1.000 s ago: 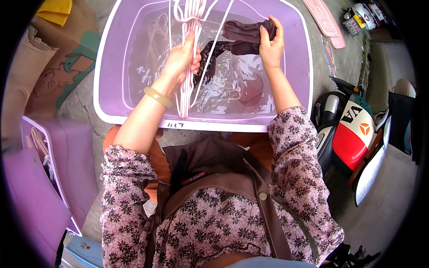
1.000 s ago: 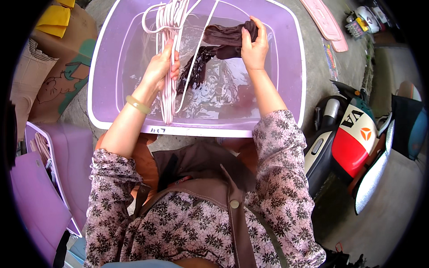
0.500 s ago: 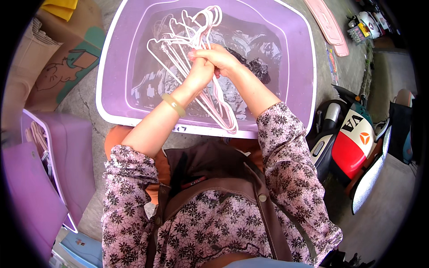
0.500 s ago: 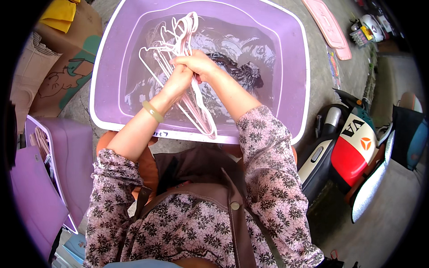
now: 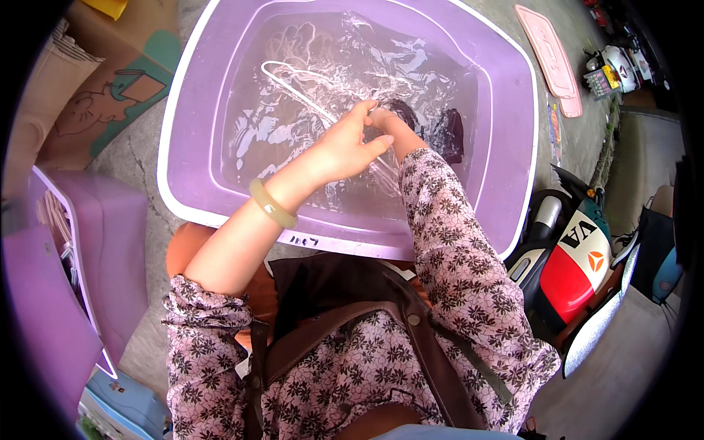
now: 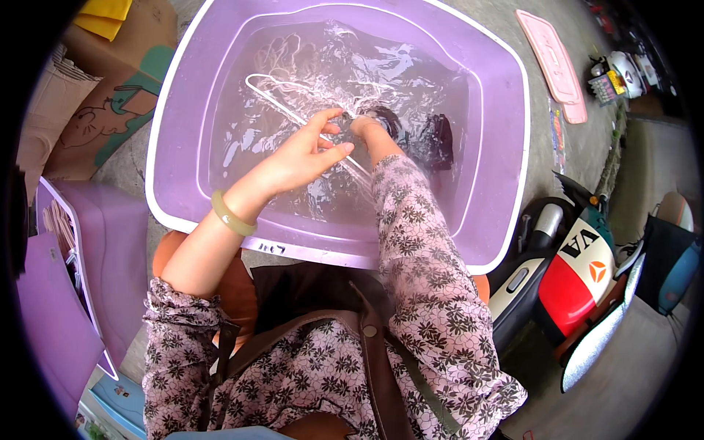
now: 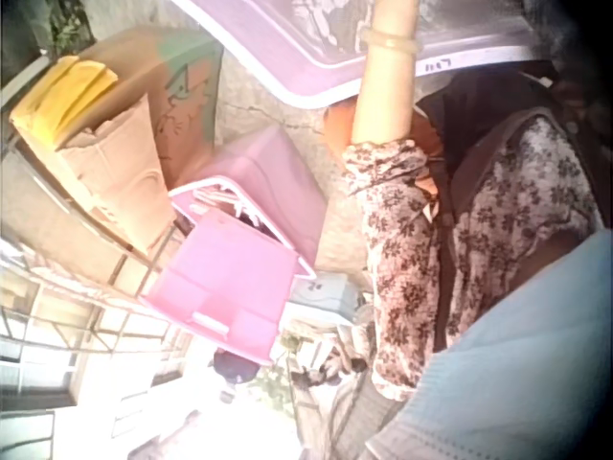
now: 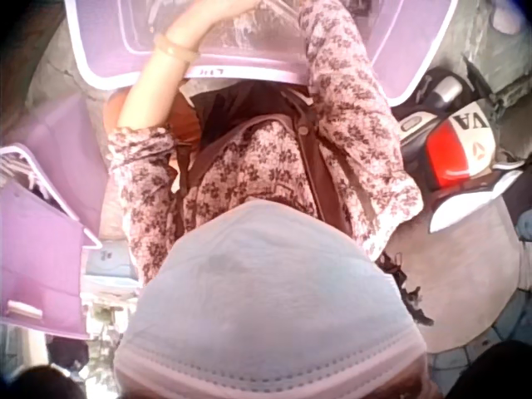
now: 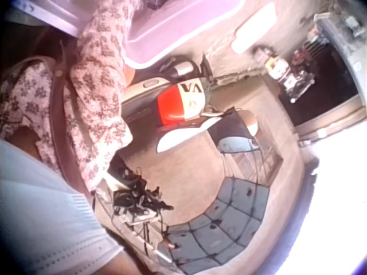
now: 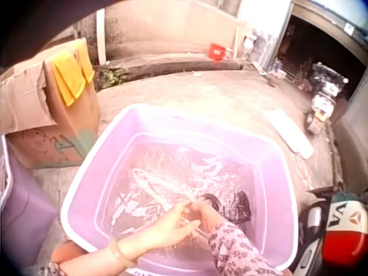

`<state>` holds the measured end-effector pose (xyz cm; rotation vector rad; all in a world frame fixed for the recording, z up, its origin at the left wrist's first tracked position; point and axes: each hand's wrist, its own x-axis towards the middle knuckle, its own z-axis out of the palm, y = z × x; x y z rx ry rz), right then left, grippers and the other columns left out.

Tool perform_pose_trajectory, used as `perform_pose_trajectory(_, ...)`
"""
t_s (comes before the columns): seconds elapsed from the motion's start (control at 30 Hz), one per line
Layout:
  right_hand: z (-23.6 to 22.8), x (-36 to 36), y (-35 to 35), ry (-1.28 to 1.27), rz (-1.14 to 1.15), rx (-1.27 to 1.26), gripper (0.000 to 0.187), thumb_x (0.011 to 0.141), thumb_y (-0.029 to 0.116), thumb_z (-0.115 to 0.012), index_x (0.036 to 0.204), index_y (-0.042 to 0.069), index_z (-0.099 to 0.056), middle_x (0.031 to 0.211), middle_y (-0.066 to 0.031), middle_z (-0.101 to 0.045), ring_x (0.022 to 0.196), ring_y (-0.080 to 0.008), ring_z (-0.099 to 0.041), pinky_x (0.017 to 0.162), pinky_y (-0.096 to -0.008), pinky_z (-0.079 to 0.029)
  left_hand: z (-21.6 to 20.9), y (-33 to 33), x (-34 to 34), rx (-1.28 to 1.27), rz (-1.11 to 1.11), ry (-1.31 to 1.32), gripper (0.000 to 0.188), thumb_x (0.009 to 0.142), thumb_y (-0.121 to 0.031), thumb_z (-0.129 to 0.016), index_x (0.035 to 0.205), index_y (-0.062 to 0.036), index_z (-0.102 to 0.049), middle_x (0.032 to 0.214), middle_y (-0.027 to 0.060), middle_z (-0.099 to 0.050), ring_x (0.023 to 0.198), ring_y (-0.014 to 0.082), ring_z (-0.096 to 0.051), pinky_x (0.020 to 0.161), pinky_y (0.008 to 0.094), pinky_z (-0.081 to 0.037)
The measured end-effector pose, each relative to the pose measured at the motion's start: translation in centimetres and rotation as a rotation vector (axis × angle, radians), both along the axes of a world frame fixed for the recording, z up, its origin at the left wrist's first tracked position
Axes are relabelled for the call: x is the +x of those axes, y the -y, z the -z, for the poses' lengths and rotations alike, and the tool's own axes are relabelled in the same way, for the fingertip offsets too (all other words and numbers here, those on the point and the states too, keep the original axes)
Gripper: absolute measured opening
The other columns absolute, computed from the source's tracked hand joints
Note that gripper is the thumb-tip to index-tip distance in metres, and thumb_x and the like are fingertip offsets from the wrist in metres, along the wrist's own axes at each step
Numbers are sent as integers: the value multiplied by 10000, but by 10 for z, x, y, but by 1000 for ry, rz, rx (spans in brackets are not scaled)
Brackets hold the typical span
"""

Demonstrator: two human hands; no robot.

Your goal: The person removes pink hangers from a metal rack, sits down, and wipes the hangers with a cloth while dipping them into a tub of water.

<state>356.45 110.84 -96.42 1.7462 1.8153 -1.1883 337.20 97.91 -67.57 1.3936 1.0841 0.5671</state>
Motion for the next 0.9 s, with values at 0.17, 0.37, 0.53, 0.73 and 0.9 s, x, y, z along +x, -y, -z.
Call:
perform_pose_trajectory(0.17,-60,-4,12,-293,469,-8,340,784,199,-586,1031,-30,-536,848,-163,-615,680,-300,-598,571,-407,-471,-2,-4,-7,46,-26,-47,620,854,-297,-598,1337,-24,-320,1168,172,-474,895,165,-527,767,280,-458)
perform_pose_trajectory(0.37,-207,5,52,-253,322,379,340,790,282,-612,964,-5,-559,857,-178,-640,793,-321,-629,675,-410,-486,9,-20,-11,156,-168,-107,532,853,-262,-599,1267,12,-409,1176,170,-496,942,178,-541,812,291,-454)
perform_pose_trajectory(0.53,-314,-12,94,-37,47,700,362,779,346,-604,973,42,-570,868,-204,-635,874,-371,-604,768,-448,-466,11,-16,8,772,-329,-240,618,820,-337,-620,1232,77,-417,1173,246,-492,1133,331,-456,962,385,-364)
perform_pose_trajectory(0.73,-321,-24,130,-246,-23,753,446,732,390,-648,959,16,-562,808,-206,-634,813,-369,-616,723,-436,-481,-16,-14,17,642,-354,9,394,793,-238,-650,1047,46,-549,1091,190,-573,1058,236,-526,885,363,-416)
perform_pose_trajectory(0.9,-298,-21,133,-703,172,490,563,766,427,-662,1084,-26,-561,856,-145,-642,800,-184,-611,734,-322,-460,-21,-9,17,354,-300,489,156,760,-21,-636,900,38,-604,1167,163,-564,940,133,-588,779,266,-485)
